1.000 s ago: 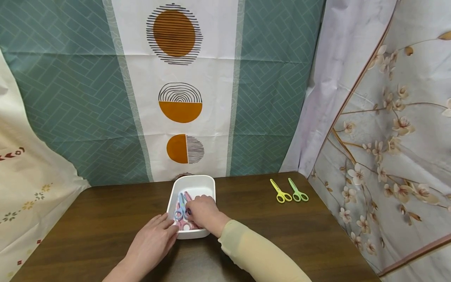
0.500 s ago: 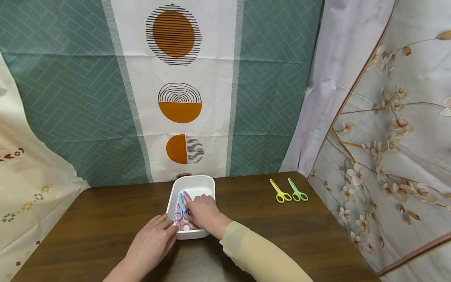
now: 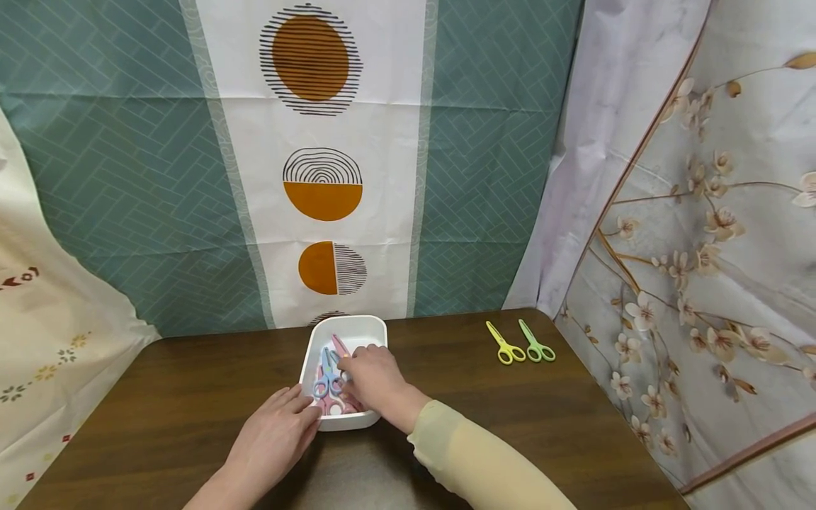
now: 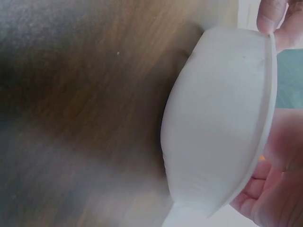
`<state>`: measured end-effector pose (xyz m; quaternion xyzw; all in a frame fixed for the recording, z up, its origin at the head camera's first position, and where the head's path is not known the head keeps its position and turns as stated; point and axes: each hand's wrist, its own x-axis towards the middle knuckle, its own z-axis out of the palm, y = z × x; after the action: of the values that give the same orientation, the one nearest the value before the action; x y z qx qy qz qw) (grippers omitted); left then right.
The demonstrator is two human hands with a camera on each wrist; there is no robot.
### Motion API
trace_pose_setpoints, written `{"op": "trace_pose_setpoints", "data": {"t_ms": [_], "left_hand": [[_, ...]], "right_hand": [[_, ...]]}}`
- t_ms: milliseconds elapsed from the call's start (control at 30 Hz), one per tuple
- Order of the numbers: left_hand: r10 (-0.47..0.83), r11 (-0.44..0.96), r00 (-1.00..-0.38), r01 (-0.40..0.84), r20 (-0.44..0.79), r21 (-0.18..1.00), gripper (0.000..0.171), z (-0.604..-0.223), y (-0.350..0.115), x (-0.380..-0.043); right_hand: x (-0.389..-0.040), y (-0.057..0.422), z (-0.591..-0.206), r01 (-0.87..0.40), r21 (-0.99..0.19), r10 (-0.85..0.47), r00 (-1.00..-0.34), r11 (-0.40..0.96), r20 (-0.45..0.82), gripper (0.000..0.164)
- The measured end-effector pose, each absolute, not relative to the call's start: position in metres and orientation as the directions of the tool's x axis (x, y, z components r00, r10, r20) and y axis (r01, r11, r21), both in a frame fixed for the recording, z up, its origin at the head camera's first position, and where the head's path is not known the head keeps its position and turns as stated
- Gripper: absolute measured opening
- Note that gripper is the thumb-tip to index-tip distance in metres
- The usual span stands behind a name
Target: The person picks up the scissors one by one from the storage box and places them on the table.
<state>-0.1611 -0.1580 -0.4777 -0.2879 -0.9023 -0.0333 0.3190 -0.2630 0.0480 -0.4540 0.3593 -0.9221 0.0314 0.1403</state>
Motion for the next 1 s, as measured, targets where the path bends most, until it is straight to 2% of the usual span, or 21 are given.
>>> {"op": "trace_pose_setpoints", "data": {"t_ms": [200, 433, 633, 1000], "left_hand": [[0.499, 0.833, -0.631, 0.539, 0.594, -0.126, 0.019, -0.479, -0.158, -0.162], [0.499, 0.835, -0.638, 0.535, 0.586, -0.129, 0.018, -0.476, -0.158, -0.161], [0.498, 0.841, -0.661, 0.526, 0.561, -0.126, 0.016, -0.472, -0.157, -0.158], [0.493, 0.839, -0.654, 0.532, 0.574, -0.114, 0.017, -0.475, -0.158, -0.16]], "right_hand": [[-0.258, 0.056, -0.447, -0.683, 0.027, -0.657, -0.69, 0.73, 0.303, 0.032], [-0.255, 0.064, -0.441, -0.666, -0.025, -0.627, -0.713, 0.745, 0.315, 0.036], [-0.254, 0.074, -0.438, -0.675, -0.022, -0.621, -0.69, 0.737, 0.371, 0.034], [-0.25, 0.095, -0.44, -0.671, -0.048, -0.595, -0.685, 0.74, 0.42, 0.033]]}}
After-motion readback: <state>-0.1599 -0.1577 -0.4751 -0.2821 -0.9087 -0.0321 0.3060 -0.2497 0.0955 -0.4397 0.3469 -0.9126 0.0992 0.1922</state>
